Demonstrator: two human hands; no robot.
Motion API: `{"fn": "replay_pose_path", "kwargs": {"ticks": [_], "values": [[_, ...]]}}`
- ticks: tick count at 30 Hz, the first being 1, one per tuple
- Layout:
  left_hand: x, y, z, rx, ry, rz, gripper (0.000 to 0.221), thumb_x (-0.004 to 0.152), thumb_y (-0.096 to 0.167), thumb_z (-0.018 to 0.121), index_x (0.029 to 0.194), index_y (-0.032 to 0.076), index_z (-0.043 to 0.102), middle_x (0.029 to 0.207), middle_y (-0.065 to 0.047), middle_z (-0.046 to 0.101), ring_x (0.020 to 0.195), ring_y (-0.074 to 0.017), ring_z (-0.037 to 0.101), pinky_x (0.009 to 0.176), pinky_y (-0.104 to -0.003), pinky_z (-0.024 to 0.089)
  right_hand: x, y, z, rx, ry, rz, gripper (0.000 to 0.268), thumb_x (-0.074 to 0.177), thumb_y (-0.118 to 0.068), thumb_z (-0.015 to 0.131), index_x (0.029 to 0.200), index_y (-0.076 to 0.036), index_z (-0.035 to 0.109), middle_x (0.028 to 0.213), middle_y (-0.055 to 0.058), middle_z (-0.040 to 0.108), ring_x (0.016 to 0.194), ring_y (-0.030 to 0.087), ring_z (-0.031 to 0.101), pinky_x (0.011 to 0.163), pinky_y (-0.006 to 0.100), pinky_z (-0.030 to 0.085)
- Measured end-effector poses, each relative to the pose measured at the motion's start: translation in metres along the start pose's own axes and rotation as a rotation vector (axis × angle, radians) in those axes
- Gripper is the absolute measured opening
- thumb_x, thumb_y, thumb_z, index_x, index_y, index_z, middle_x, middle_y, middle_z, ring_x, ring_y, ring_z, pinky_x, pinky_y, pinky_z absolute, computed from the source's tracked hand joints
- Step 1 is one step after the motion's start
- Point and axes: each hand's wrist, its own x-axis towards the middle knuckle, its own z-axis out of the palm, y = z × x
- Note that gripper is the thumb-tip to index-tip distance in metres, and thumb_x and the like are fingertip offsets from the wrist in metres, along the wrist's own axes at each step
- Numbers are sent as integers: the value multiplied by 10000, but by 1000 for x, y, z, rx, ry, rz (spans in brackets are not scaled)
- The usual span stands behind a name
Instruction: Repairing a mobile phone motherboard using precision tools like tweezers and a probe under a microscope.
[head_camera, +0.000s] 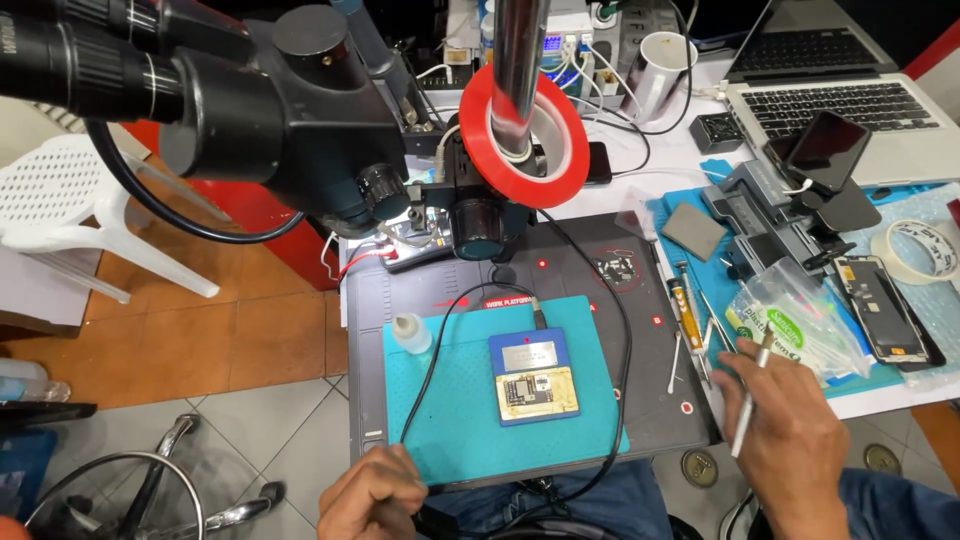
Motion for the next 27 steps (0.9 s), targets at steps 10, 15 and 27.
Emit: {"fn": "replay_pose_path", "kwargs": {"ticks": [10, 15, 27], "values": [[0, -12, 9, 150, -31, -61, 368, 933, 282, 657, 635, 90, 559, 570, -7, 411, 535, -128, 382, 521, -273, 306, -10, 12, 21, 10, -10, 58, 218, 983, -28, 739, 1194, -83, 741, 1206, 134, 769, 1108, 338, 723, 901, 434, 585], [-2, -19, 0, 189, -89, -47, 315, 939, 283, 670, 682, 113, 602, 601, 4, 509, 558, -123, 415, 531, -272, 362, -13, 19, 23, 9, 33, 15, 195, 976, 20, 723, 1159, -39, 757, 1148, 126, 784, 1053, 306, 734, 910, 394, 597], [1, 0, 6, 278, -255, -16, 324, 867, 387, 722, 952, 75, 734, 707, -16, 663, 628, -137, 584, 557, -275, 461, -20, -83, -13, 815, 366, -36, 178, 907, 50, 691, 948, -96, 599, 1020, 237, 703, 856, 306, 726, 819, 347, 608]]}}
